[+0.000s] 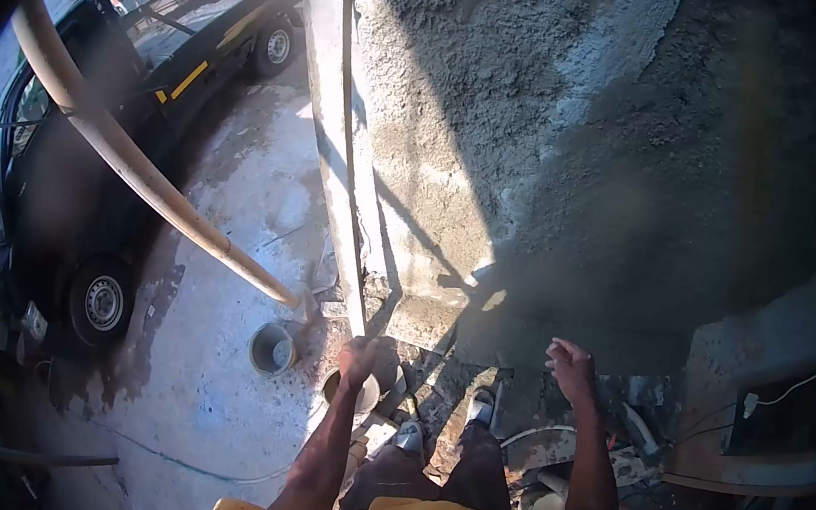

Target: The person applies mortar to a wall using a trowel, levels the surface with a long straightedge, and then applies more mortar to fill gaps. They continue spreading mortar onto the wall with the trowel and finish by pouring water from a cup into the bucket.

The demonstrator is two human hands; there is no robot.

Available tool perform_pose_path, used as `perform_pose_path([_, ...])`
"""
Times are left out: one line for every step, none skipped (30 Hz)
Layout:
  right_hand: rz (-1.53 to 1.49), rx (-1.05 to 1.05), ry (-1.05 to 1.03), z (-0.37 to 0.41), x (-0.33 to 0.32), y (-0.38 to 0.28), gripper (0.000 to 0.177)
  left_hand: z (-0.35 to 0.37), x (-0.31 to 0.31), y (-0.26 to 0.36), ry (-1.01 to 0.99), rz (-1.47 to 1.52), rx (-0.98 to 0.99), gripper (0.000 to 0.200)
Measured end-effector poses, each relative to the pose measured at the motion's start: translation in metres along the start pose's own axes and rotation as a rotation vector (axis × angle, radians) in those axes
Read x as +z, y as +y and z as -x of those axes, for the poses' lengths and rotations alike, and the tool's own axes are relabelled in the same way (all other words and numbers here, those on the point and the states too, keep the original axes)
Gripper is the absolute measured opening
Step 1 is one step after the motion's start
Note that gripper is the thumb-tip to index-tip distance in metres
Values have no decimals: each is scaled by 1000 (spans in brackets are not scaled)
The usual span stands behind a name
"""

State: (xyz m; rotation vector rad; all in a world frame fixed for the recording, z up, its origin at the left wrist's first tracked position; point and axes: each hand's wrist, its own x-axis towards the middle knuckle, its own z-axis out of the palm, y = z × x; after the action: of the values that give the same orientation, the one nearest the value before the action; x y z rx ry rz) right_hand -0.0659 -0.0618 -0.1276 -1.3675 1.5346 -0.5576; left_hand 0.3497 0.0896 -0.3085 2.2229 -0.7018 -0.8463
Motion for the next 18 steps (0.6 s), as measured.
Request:
perform_pose_path([-13,7,8,20,0,5,43,-20,-25,54,272,146,84,49])
perform_pose_path([119,-16,-11,39,2,21,45,-29,-65,115,355,241,138,58])
perform_pose_path([250,-41,-24,59,6,47,47,-41,-97,163,426,303,271,70])
perform_pose_path([256,4,-96,78,7,79,50,-81,-108,182,628,253,432,72])
perform_pose_path([380,3,-139,116,5,61,49,-80,-136,232,638,226,450,82])
perform_pose_path([420,8,-137,142,6,71,46,-91,-160,262,589,194,559,100])
perform_pose_path([351,11,-132,155,10,132,36,-114,-169,283,595,128,612,112])
perform_pose_path([507,-12,-160,176,7,143,38,-136,-171,298,562,176,676,124])
perform_pose_path([405,-19,-145,195,5,172,35,-147,-174,313,562,118,713,115])
perform_pose_path([295,77,-198,202,5,232,35,-146,-183,329,420,138,643,103])
perform_pose_path([240,226,-251,217,-3,254,39,-142,-189,338,274,157,571,91])
perform_pose_path([134,263,-145,242,6,234,16,-148,-184,335,328,140,577,85])
perform_pose_path([-120,358,-129,241,7,249,13,-157,-178,331,383,119,582,78])
perform_pose_path([-378,456,-115,248,12,268,12,-165,-173,323,436,92,585,72])
perform_pose_path([-636,550,-102,246,18,290,14,-154,-172,322,437,106,578,67])
perform_pose_path([-502,453,-133,233,29,291,17,-135,-174,319,440,134,573,67])
perform_pose_path([-316,361,-149,222,34,292,24,-118,-176,314,444,161,568,67])
perform_pose_path([-57,230,-154,209,43,255,32,-108,-175,304,454,215,613,65])
